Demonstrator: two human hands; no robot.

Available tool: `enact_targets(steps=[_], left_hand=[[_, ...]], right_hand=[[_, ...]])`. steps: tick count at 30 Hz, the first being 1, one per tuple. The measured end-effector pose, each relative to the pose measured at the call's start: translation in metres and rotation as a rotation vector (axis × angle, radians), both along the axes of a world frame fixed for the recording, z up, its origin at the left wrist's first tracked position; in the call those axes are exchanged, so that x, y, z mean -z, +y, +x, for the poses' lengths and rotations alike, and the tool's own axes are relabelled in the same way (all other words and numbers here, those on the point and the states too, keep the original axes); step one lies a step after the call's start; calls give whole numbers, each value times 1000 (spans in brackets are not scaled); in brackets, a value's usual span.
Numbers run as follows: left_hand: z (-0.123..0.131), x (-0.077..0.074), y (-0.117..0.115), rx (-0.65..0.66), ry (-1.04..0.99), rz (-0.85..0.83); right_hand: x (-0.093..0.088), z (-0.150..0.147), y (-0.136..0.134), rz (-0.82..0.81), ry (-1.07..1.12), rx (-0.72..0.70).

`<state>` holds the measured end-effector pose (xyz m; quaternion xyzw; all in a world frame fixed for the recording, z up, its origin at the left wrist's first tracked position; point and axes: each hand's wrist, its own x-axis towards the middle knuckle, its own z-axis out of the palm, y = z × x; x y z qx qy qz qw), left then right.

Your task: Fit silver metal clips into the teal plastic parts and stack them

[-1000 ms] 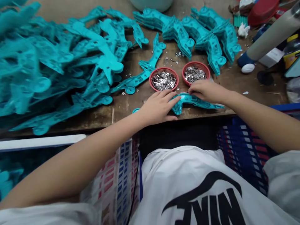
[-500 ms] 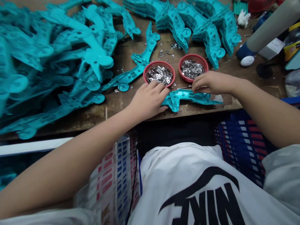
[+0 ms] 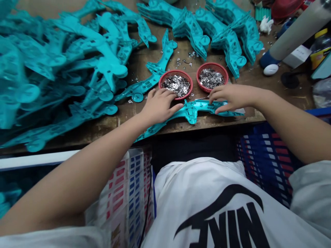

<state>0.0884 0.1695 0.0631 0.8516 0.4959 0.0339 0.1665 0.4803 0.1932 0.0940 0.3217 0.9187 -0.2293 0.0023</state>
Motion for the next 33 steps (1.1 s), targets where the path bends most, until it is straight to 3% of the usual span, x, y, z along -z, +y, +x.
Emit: enact_targets(steps=[8, 14, 19, 23, 28, 33], left_hand=[[-7, -1, 13, -17, -191, 17], [-2, 7, 22, -268, -824, 26], [6, 8, 20, -327, -1151, -126], [12, 2, 9, -293, -1199, -146], [25, -10, -22, -167, -1189, -155], [36, -18, -46, -77, -1106, -105]], right_hand=[[3, -2, -5, 43, 57, 14], [-5, -16, -9, 121, 95, 1], [-6, -30, -18, 104, 140, -45], [-3, -43, -29, 126, 287, 16], [-9, -69, -51, 135, 568, 220], [-18, -88, -66, -27, 629, 302]])
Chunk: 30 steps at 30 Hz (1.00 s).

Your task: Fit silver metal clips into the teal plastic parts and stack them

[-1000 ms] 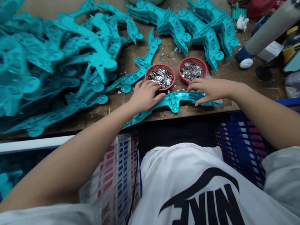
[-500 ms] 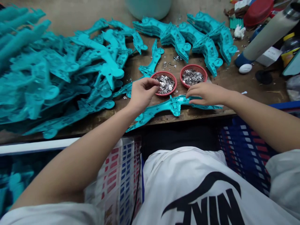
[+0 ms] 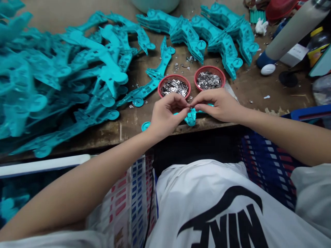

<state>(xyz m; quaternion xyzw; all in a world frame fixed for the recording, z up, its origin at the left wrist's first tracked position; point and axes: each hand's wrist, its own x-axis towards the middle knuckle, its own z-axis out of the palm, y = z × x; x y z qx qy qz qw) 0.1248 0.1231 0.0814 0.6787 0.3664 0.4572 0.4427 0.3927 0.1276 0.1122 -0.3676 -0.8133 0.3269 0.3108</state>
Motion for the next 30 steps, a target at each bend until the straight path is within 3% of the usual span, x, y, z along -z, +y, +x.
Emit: enact_targets(steps=[3, 8, 11, 15, 17, 20, 23, 27, 30], left_hand=[[2, 0, -8, 9, 71, 47], [0, 4, -15, 73, 193, 164], [-4, 6, -14, 168, 460, 270], [-9, 13, -9, 407, 951, 392], [-11, 18, -6, 477, 1072, 414], [-13, 24, 0, 476, 1097, 463], [-20, 21, 7, 486, 1100, 493], [-31, 7, 15, 620, 1105, 439], [-34, 1, 14, 632, 1099, 395]], right_hand=[[-3, -5, -6, -77, -9, -10], [-9, -1, -5, -46, -112, -49], [-10, 14, 12, -60, -148, 22], [-4, 39, 38, -113, -232, 102], [0, 48, 45, -112, -297, 128], [3, 55, 47, -31, -447, 133], [7, 55, 46, 15, -543, 47], [14, 50, 47, 16, -403, -100], [19, 44, 45, -43, -341, -153]])
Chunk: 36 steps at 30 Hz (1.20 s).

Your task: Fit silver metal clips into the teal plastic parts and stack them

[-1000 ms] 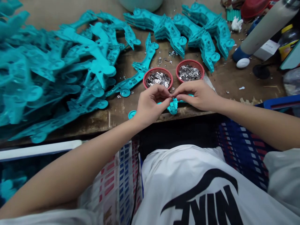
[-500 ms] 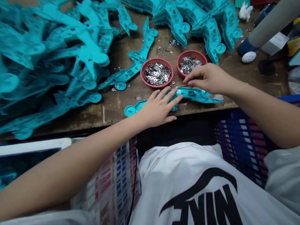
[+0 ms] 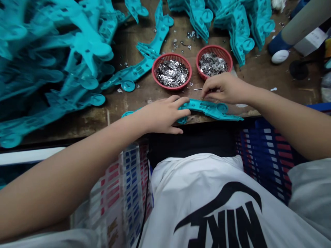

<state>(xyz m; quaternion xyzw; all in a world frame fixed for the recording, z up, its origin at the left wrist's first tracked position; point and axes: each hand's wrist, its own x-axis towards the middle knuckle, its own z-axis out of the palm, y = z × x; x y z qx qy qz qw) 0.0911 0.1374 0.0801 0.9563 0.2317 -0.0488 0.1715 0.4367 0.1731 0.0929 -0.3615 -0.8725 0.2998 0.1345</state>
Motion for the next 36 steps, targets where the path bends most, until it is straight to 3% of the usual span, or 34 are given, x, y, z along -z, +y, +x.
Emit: enact_targets(steps=[4, 11, 29, 36], left_hand=[[4, 3, -8, 5, -10, 34], [10, 9, -15, -35, 48, -67], [11, 15, -18, -18, 74, 3], [14, 11, -19, -14, 100, 18]], right_hand=[[10, -6, -2, -23, -3, -47], [24, -7, 1, 61, 49, -195], [22, -12, -4, 83, -25, -146], [18, -15, -6, 227, -117, -198]])
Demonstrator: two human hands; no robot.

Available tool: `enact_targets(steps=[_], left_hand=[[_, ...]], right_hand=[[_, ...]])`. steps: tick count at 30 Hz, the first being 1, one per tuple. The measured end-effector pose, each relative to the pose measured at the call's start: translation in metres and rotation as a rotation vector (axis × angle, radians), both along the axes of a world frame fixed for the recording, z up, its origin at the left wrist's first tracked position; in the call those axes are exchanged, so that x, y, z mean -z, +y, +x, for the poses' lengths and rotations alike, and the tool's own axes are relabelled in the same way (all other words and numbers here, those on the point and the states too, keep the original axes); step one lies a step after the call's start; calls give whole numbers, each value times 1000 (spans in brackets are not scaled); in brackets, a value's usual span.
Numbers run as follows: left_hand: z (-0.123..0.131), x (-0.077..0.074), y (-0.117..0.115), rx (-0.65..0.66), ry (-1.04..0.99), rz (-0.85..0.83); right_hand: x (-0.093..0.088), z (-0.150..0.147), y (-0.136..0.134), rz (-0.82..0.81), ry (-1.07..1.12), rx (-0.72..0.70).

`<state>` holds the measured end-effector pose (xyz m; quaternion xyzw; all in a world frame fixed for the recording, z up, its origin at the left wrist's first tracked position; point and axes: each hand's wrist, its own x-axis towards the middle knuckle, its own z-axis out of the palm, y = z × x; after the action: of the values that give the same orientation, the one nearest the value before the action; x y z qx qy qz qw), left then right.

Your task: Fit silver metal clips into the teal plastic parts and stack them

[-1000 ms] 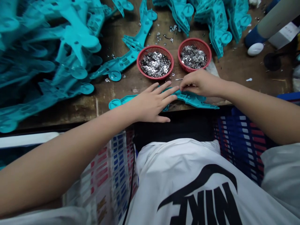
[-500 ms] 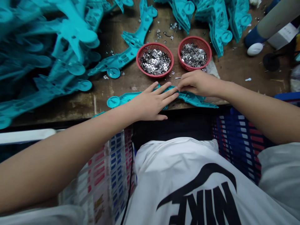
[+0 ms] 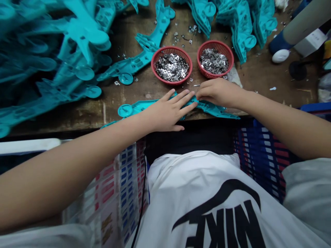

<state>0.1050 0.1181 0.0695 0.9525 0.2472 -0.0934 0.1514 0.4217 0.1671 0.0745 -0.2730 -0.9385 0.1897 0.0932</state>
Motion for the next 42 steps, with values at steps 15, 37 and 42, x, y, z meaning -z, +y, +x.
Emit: enact_targets(steps=[15, 37, 42], left_hand=[[-2, 5, 2, -20, -55, -9], [1, 5, -1, -27, -55, 27], [3, 3, 0, -25, -50, 33]], right_hand=[[3, 13, 7, -51, 60, 136], [5, -23, -34, -194, -3, 346], [9, -28, -36, -265, 51, 394]])
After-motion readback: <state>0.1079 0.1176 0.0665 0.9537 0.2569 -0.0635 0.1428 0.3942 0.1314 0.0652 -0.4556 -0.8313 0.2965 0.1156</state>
